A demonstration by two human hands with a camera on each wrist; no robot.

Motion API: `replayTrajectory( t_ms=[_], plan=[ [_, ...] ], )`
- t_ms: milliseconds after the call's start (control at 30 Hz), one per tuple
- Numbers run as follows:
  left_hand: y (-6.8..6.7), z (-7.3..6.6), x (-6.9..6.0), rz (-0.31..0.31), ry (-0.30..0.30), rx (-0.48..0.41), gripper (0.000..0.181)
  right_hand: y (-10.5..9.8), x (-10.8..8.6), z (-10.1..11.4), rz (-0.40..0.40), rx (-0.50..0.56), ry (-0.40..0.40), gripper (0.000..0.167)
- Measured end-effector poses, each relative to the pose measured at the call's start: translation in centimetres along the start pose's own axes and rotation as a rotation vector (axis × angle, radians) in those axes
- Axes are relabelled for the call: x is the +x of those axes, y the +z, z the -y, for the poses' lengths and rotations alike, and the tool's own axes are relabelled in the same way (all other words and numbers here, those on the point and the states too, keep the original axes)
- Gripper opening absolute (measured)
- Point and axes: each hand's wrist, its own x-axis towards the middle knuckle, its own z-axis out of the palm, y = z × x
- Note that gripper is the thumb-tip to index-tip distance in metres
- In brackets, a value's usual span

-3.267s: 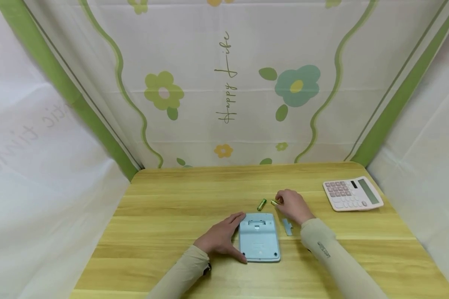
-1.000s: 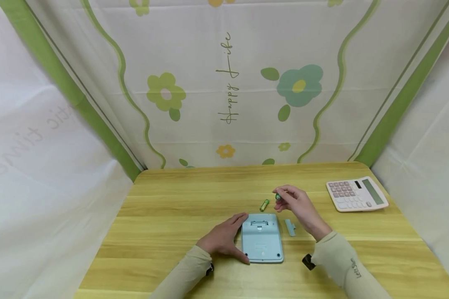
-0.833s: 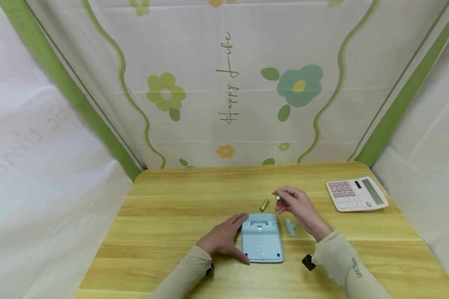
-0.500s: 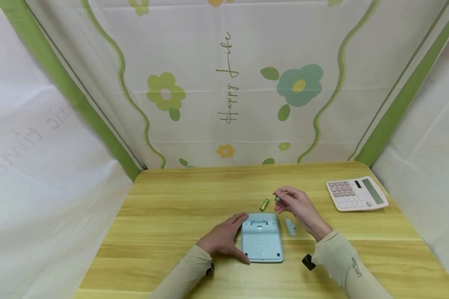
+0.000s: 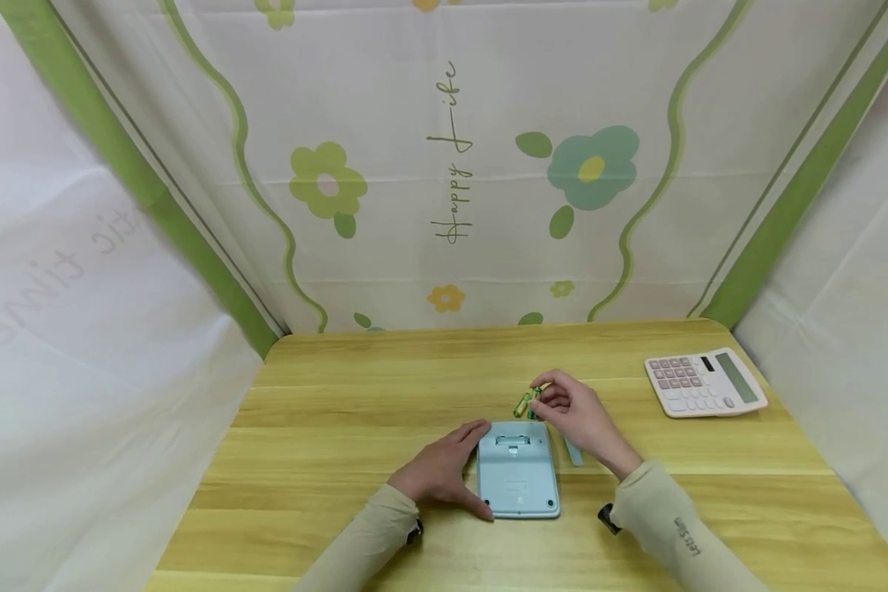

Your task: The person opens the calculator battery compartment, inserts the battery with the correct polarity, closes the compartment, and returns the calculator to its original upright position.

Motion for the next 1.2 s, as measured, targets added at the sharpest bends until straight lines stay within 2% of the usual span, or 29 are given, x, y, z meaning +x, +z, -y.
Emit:
replayTrajectory(
  t_ms=[200,400,600,733,867,1200],
  plan=[
    [0.0,0.1,0.0,0.004,-0.016,-0.014,0.136,1.3,0.0,-0.3,0.058,-0.158,-0.103,0.022],
    [0.3,0.1,-0.2,0.023,-0.042,-0.044,0.137,2.9,-0.2,-1.3,0.112,-0.314,-0.229,0.023],
    [0.5,0.2,-0.3,0.009,-0.033,-0.055,0.136,3.9,-0.2,-1.8,0.132,-0.409,-0.322,0.024],
    [0.6,0.4,-0.1,0.002,-0.018,-0.048,0.135,4.2,-0.2,-1.9,0.131,-0.513,-0.389,0.026],
    [0.7,0.6,0.0,-0.001,-0.005,-0.044,0.136,4.2,-0.3,-1.9,0.127,-0.587,-0.416,0.024],
    [0.7,0.7,0.3,0.000,-0.008,-0.027,0.135,4.2,-0.6,-2.4,0.141,-0.656,-0.462,0.029]
  ],
)
